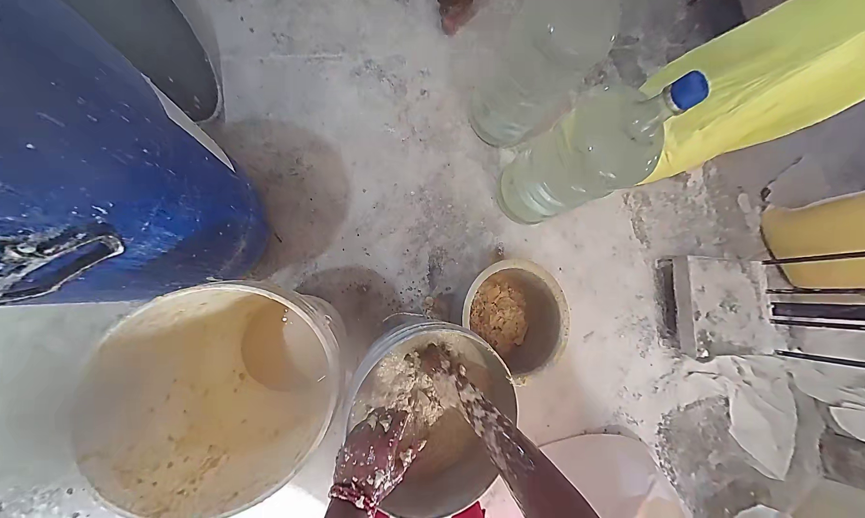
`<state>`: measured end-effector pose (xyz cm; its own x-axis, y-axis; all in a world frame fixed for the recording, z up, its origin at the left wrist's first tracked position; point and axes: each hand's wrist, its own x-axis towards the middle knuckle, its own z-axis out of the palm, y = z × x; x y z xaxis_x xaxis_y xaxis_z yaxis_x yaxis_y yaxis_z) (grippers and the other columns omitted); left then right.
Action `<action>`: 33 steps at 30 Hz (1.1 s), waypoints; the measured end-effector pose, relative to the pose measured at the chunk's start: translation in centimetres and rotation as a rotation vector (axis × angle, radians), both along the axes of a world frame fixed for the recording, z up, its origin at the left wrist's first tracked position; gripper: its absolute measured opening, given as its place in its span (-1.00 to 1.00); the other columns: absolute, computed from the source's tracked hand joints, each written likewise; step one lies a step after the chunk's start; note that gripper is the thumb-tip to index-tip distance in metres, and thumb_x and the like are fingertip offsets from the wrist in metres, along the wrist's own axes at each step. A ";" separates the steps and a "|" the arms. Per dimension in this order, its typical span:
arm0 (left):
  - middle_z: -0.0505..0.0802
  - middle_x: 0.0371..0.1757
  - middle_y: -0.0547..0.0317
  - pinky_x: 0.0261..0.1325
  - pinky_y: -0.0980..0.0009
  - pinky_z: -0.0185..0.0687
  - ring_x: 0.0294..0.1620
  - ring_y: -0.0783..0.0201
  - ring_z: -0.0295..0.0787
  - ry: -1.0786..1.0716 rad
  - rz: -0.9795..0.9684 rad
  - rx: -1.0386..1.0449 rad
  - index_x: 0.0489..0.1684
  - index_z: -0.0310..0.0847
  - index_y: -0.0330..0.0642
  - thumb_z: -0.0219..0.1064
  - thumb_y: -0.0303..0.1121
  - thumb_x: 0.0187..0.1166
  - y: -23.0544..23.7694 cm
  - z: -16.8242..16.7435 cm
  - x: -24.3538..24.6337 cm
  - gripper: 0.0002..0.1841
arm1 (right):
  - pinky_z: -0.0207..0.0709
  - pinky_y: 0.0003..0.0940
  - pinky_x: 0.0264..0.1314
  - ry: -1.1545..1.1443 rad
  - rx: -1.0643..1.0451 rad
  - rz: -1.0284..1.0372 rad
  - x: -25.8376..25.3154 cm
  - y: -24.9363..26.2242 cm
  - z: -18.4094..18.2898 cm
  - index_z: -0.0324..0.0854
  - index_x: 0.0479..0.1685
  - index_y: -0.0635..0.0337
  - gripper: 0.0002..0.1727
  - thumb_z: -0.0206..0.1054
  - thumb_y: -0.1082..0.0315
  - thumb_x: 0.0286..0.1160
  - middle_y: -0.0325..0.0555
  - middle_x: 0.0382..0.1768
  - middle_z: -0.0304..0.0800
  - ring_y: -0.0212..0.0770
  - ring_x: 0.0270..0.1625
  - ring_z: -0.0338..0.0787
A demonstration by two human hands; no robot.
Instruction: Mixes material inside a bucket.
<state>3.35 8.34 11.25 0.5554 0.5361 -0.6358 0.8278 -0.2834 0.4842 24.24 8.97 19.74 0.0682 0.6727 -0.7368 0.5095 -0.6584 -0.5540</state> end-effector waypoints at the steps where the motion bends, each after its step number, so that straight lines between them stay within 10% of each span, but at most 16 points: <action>1: 0.75 0.40 -0.32 0.34 -0.25 0.53 0.36 -0.38 0.70 0.007 0.000 -0.016 0.53 0.62 -0.08 0.45 -0.07 0.43 0.2 0.0 0.1 -0.38 | 0.06 -0.49 0.82 0.080 0.071 -0.125 0.3 -2.8 -4.4 0.15 0.66 0.69 -0.46 -0.11 0.43 0.86 0.57 0.67 0.24 0.06 0.79 0.30; 5: 0.74 0.40 -0.31 0.39 -0.27 0.48 0.40 -0.39 0.65 0.050 -0.019 -0.091 0.57 0.58 -0.02 0.45 -0.05 0.44 0.3 0.1 -0.2 -0.36 | -0.01 -0.33 0.88 0.035 -0.203 -0.220 -2.5 -0.3 -9.6 0.15 0.80 0.34 -0.45 -0.10 0.34 0.90 0.12 0.80 0.22 -0.18 0.84 0.20; 15: 0.94 -0.03 -0.09 -0.29 -0.13 0.73 -0.12 -0.20 0.92 -0.207 0.150 0.474 0.07 0.88 -0.10 0.31 -0.14 0.30 -3.0 -3.1 -1.6 -0.57 | 0.21 0.11 0.76 -0.215 -0.484 0.710 -5.5 0.7 -12.7 0.37 0.65 0.38 -0.52 -0.07 0.50 0.81 0.28 0.65 0.42 0.22 0.72 0.39; 25: 0.96 -0.01 0.06 -0.17 0.17 0.79 -0.02 0.04 0.93 -0.265 0.150 0.646 -0.06 0.89 -0.07 0.14 -0.16 0.44 -3.1 -4.3 -1.5 -0.61 | 0.51 0.30 0.43 -0.224 -0.818 0.717 -5.3 -3.2 -12.4 0.64 0.26 0.50 -0.63 0.05 0.42 0.77 0.43 0.33 0.68 0.39 0.44 0.65; 29: 0.93 0.06 -0.06 -0.22 -0.11 0.78 -0.01 -0.18 0.92 -0.228 0.166 0.503 0.04 0.88 -0.17 0.32 -0.21 0.25 -2.9 -3.3 -1.1 -0.58 | 0.31 0.09 0.70 -0.225 -0.651 0.618 -3.2 -3.9 -8.4 0.44 0.56 0.46 -0.56 -0.01 0.50 0.78 0.35 0.54 0.52 0.24 0.64 0.49; 33: 0.90 0.14 -0.15 -0.11 -0.20 0.75 0.05 -0.28 0.89 -0.176 0.184 0.391 0.16 0.84 -0.18 0.46 -0.24 0.16 -2.5 -2.4 -0.8 -0.50 | 0.16 -0.16 0.82 -0.133 -0.437 0.088 -1.5 -5.3 -6.6 0.37 0.70 0.25 -0.49 -0.01 0.26 0.87 0.12 0.66 0.46 -0.08 0.75 0.39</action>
<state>2.52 5.79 8.80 0.5101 0.8163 -0.2710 0.7962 -0.3288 0.5079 22.78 3.68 13.10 0.1380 0.3082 -0.9413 0.6219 -0.7666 -0.1598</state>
